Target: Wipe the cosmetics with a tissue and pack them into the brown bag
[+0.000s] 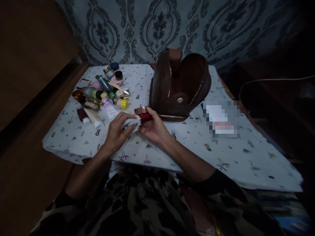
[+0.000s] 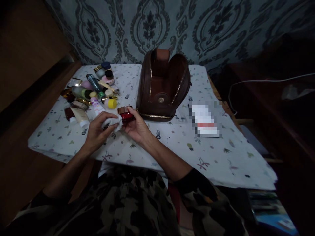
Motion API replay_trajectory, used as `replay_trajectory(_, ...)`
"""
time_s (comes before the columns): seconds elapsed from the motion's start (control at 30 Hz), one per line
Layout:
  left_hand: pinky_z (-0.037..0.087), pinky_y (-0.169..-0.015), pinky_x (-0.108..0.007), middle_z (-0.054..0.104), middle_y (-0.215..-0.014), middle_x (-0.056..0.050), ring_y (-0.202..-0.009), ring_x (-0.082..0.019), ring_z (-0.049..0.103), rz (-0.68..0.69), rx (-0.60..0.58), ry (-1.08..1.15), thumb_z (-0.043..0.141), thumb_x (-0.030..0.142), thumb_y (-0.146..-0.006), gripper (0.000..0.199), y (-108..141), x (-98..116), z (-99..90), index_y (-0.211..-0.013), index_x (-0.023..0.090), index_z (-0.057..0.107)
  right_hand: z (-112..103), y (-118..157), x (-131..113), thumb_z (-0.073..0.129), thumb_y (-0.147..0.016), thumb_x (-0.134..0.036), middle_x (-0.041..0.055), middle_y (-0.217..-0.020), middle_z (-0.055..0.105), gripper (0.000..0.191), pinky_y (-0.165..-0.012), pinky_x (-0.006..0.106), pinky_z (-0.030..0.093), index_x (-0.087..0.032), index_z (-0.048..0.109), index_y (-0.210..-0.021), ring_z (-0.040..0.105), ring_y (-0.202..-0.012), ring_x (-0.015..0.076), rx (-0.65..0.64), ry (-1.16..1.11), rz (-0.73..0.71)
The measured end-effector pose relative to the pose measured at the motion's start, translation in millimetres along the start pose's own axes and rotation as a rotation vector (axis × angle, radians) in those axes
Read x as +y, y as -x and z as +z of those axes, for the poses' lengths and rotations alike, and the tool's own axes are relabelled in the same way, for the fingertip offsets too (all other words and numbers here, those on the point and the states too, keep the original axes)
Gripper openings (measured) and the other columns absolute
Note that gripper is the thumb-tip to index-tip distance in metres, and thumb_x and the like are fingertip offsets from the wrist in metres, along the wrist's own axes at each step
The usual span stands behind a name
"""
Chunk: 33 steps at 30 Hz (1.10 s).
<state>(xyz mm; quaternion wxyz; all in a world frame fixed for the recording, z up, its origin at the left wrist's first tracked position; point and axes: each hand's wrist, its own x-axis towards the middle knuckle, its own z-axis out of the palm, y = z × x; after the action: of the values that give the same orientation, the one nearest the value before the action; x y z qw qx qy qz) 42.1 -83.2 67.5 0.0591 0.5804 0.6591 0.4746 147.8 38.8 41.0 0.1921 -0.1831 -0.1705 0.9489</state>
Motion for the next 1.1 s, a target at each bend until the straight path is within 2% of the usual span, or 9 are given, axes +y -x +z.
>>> replay_trajectory(0.17,0.049,-0.082,-0.031,0.067,-0.097,-0.001,-0.09,-0.019,0.062,-0.043,0.073,0.002,0.065,0.026,-0.086,0.014,-11.9,-5.8,-6.3,-0.1,0.022,0.065,1.9,1.7,3.2,0.076,-0.075,-0.03,-0.0021,-0.077,0.071,0.019,-0.059,0.024,0.053,-0.02,0.065,-0.086,0.062,-0.068,0.0135,0.017,-0.009,-0.007)
replay_trajectory(0.3,0.049,-0.075,-0.028,0.066,-0.093,0.0,-0.083,-0.017,0.061,-0.099,0.1,0.024,0.066,0.027,-0.086,0.014,-16.1,-9.7,-5.6,-0.099,0.021,0.064,1.8,-0.6,2.4,0.073,-0.081,-0.032,-0.0012,-0.078,0.071,0.014,-0.06,0.025,0.054,-0.022,0.064,-0.086,0.062,-0.07,0.0146,0.04,-0.033,-0.016)
replay_trajectory(0.53,0.048,-0.083,-0.029,0.067,-0.097,-0.001,-0.091,-0.018,0.062,-0.082,0.046,0.042,0.065,0.024,-0.086,0.015,-4.6,-8.8,3.5,-0.101,0.021,0.064,-3.2,-5.3,-3.0,0.058,-0.094,-0.037,0.0044,-0.086,0.073,0.02,-0.069,0.031,0.058,-0.018,0.065,-0.097,0.065,-0.076,0.0172,-0.007,-0.085,-0.006)
replay_trajectory(0.7,0.048,-0.085,-0.03,0.065,-0.098,-0.002,-0.093,-0.018,0.061,-0.018,0.014,-0.011,0.063,0.022,-0.088,0.016,3.0,-4.8,5.6,-0.104,0.021,0.064,-4.1,-5.7,-1.2,0.068,-0.087,-0.039,0.0023,-0.085,0.073,0.023,-0.071,0.027,0.057,-0.018,0.066,-0.096,0.065,-0.077,0.0158,-0.026,-0.09,-0.027)
replay_trajectory(0.87,0.048,-0.083,-0.03,0.065,-0.095,-0.002,-0.09,-0.018,0.061,0.015,0.021,-0.018,0.063,0.021,-0.088,0.015,1.8,-3.3,1.3,-0.103,0.021,0.064,-1.3,-2.3,1.6,0.075,-0.081,-0.027,-0.0002,-0.082,0.073,0.016,-0.064,0.022,0.055,-0.019,0.068,-0.093,0.064,-0.073,0.0124,0.012,-0.02,-0.031)
replay_trajectory(1.1,0.048,-0.081,-0.029,0.068,-0.096,-0.001,-0.089,-0.018,0.062,-0.09,0.102,0.004,0.066,0.026,-0.084,0.015,-15.2,-11.7,-8.0,-0.099,0.021,0.065,-1.4,-1.1,3.3,0.074,-0.081,-0.034,0.0014,-0.079,0.073,0.02,-0.059,0.024,0.055,-0.019,0.067,-0.092,0.064,-0.07,0.0145,0.009,0.04,0.022)
